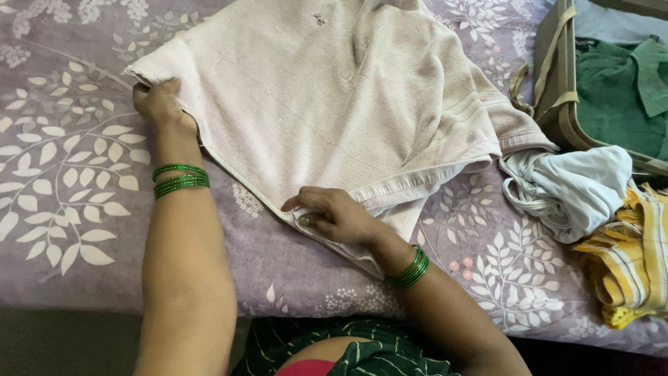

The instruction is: The person folds a light-colored towel by smoothing it on a bed, bringing the edges together to form a triangle, and then folding it into a smaller rectangle.

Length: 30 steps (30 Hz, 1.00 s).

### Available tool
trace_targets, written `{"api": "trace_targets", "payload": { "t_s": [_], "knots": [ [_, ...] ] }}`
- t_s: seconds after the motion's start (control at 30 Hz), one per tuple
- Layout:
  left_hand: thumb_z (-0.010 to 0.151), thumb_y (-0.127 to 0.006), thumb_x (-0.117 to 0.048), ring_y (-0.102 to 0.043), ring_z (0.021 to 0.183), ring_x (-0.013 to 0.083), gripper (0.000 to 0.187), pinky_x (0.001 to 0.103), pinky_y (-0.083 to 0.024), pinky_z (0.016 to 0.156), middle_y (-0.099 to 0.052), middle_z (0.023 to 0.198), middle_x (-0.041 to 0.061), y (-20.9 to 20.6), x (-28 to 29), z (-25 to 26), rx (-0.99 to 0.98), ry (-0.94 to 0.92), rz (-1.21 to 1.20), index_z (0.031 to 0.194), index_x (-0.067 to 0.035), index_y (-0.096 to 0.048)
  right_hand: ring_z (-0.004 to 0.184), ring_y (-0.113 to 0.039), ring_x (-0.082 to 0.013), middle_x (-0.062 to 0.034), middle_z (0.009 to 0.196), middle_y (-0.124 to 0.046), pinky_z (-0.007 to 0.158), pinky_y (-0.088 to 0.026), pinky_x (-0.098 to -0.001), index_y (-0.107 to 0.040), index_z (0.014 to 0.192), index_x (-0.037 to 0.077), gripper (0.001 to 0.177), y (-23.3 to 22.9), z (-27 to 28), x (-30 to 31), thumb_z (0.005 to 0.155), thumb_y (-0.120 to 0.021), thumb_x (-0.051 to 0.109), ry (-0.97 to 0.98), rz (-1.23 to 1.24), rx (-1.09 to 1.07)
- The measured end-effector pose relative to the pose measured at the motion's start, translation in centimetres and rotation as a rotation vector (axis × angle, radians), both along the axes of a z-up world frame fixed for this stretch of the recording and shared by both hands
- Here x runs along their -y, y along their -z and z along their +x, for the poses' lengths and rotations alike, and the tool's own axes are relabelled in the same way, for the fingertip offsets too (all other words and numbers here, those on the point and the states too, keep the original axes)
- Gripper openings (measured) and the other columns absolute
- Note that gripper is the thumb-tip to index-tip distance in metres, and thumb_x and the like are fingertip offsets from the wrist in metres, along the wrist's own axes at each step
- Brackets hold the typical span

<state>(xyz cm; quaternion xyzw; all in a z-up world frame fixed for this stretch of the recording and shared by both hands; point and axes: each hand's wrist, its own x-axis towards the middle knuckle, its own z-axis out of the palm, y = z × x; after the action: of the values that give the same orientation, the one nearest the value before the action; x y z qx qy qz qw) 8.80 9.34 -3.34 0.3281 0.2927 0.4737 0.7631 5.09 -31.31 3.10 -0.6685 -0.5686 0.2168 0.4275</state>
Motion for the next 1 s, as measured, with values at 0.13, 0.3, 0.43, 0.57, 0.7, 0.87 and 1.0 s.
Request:
{"api": "trace_targets", "payload": {
  "t_s": [0.13,0.3,0.43,0.57,0.7,0.87,1.0],
  "knots": [
    [0.082,-0.067,0.017,-0.066,0.101,0.0271,0.042,0.035,-0.061,0.092,-0.061,0.116,0.018,-0.9,4.4,0.9,0.160,0.097,0.281,0.121,0.004,-0.057,0.080,-0.063,-0.0147,-0.0098,0.104,-0.072,0.073,-0.052,-0.0294,-0.066,0.125,0.004,0.051,0.2,0.5,0.4,0.075,-0.057,0.003,0.018,0.006,-0.204],
    [0.097,-0.070,-0.008,-0.058,0.079,0.0111,0.014,0.023,-0.053,0.069,-0.071,0.100,0.003,-5.1,14.4,0.5,-0.127,0.194,0.669,0.111,-0.008,-0.069,0.068,-0.054,-0.0180,-0.0142,0.082,-0.064,0.063,-0.045,-0.0314,-0.066,0.128,0.004,0.053,0.3,0.6,0.5,0.076,-0.058,0.002,0.084,-0.166,-0.254],
    [0.100,-0.074,-0.014,-0.047,0.070,0.0102,0.010,0.024,-0.039,0.060,-0.062,0.084,0.000,-7.1,20.2,-1.6,-0.320,0.274,0.968,0.108,-0.010,-0.076,0.096,-0.068,-0.0256,-0.0127,0.103,-0.067,0.086,-0.055,-0.0373,-0.065,0.125,0.003,0.045,0.8,0.3,0.8,0.080,-0.066,-0.001,0.019,0.115,0.110],
    [0.094,-0.078,-0.006,-0.054,0.076,0.0133,0.007,0.030,-0.047,0.065,-0.061,0.087,0.005,-7.8,23.8,-3.9,-0.237,0.258,1.218,0.098,-0.003,-0.073,0.102,-0.069,-0.0287,-0.0111,0.109,-0.069,0.090,-0.056,-0.0395,-0.068,0.119,0.005,0.034,1.0,0.8,1.6,0.085,-0.071,0.000,0.048,0.190,0.155],
    [0.092,-0.072,-0.004,-0.065,0.081,0.0138,0.014,0.029,-0.054,0.067,-0.068,0.095,0.007,-8.2,25.6,-5.3,-0.155,0.341,1.277,0.106,-0.003,-0.075,0.098,-0.072,-0.0228,-0.0075,0.110,-0.071,0.085,-0.059,-0.0338,-0.070,0.115,0.006,0.035,0.3,1.8,3.0,0.083,-0.072,-0.006,0.229,0.186,0.089],
    [0.096,-0.065,0.000,-0.071,0.084,0.0139,0.013,0.027,-0.058,0.071,-0.072,0.096,0.007,-8.1,27.7,-6.9,-0.130,0.487,1.248,0.105,-0.002,-0.073,0.099,-0.071,-0.0224,-0.0086,0.111,-0.066,0.081,-0.057,-0.0313,-0.069,0.114,0.005,0.036,-0.9,2.3,4.2,0.082,-0.071,-0.013,0.402,0.382,0.205],
    [0.096,-0.066,0.000,-0.070,0.080,0.0157,0.008,0.028,-0.056,0.070,-0.072,0.096,0.010,-8.4,28.7,-8.0,-0.088,0.473,1.247,0.100,-0.001,-0.072,0.092,-0.072,-0.0194,-0.0079,0.106,-0.069,0.077,-0.059,-0.0286,-0.068,0.111,0.005,0.034,-1.4,2.1,5.2,0.083,-0.069,-0.013,0.477,0.389,0.240]
  ]
}}
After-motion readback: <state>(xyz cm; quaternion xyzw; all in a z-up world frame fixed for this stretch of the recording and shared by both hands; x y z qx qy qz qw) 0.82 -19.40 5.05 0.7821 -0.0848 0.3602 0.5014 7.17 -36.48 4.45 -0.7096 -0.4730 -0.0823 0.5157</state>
